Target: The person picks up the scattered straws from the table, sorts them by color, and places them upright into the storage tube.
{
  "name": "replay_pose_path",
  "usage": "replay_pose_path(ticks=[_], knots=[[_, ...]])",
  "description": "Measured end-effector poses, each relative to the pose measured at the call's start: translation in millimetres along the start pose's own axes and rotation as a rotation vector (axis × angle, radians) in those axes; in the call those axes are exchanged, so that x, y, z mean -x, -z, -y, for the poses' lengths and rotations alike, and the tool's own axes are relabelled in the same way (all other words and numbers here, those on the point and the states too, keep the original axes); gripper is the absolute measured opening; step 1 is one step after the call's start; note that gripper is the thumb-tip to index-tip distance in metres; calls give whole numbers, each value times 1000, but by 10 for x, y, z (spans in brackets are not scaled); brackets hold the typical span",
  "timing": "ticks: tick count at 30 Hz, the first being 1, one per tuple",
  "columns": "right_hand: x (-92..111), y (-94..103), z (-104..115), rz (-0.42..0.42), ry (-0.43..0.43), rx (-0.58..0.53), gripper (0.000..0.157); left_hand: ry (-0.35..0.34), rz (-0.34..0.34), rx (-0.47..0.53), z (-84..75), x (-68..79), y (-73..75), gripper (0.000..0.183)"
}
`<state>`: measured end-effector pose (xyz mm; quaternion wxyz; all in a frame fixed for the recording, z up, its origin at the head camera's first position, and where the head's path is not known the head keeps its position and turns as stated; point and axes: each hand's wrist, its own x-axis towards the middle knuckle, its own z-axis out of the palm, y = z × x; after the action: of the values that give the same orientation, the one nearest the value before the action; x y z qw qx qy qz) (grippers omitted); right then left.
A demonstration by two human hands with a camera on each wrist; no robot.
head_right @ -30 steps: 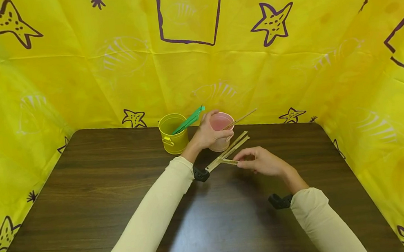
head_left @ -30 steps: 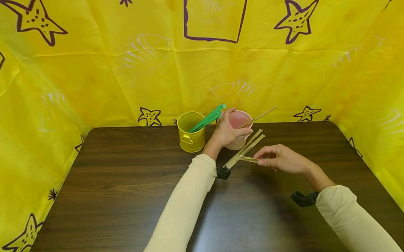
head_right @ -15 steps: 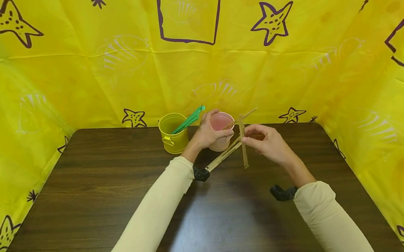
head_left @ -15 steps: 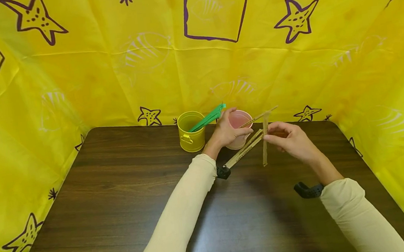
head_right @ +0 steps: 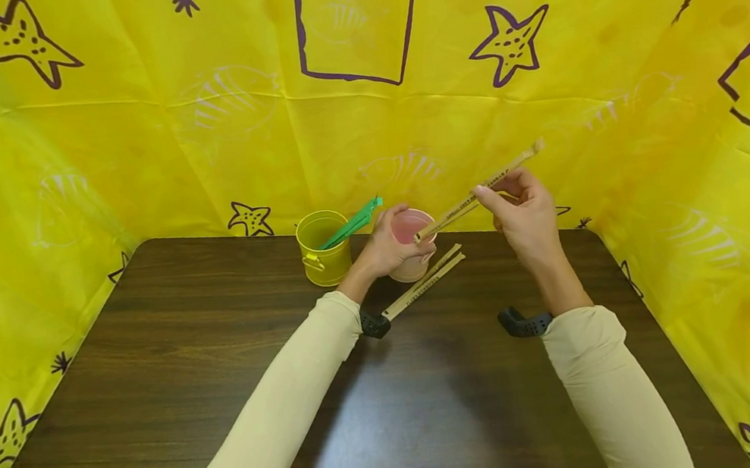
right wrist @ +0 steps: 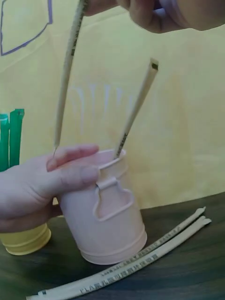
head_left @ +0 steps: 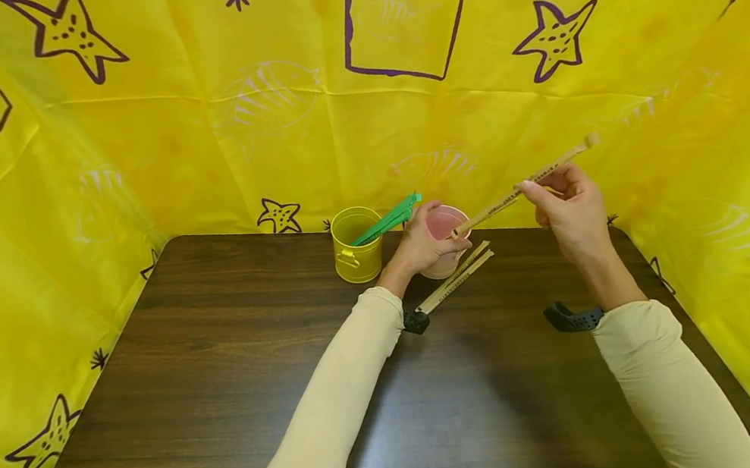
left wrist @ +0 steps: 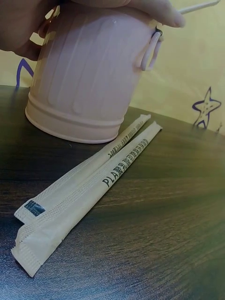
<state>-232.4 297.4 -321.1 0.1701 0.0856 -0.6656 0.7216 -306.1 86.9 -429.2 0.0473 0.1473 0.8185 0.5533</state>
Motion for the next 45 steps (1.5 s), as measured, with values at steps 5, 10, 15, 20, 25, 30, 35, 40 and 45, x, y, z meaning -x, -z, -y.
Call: replay_pose_path(ticks=[5,10,15,20,25,30,35,40,45], knots=[[-142,-48,-109,-23,-28,41,20,-4,12,15,3,12,5,97],[-239,-65,-293,-38,-66,139,17,-8,25,28,2,25,-1,97],[-255,-125,-316,-57,-114,272,17,-29,46,103,-8,33,-5,91],[-194,-226,-242,-37,-132,384,18,-32,62,161,-24,41,-6,95],[-246,-163,-449,-20,-137,454,20,-13,38,76,-22,42,0,97],[-261,-153,-494,-17,-147,443,20,-4,23,46,-19,42,4,98],[-232,-165,-457,-17,-149,428,27,5,11,20,-5,40,6,97],[-190,-147,-381,-42,-119,350,26,3,9,22,2,42,9,96],[-120,-59,-298,-85,-56,296,27,2,14,25,0,45,13,97]])
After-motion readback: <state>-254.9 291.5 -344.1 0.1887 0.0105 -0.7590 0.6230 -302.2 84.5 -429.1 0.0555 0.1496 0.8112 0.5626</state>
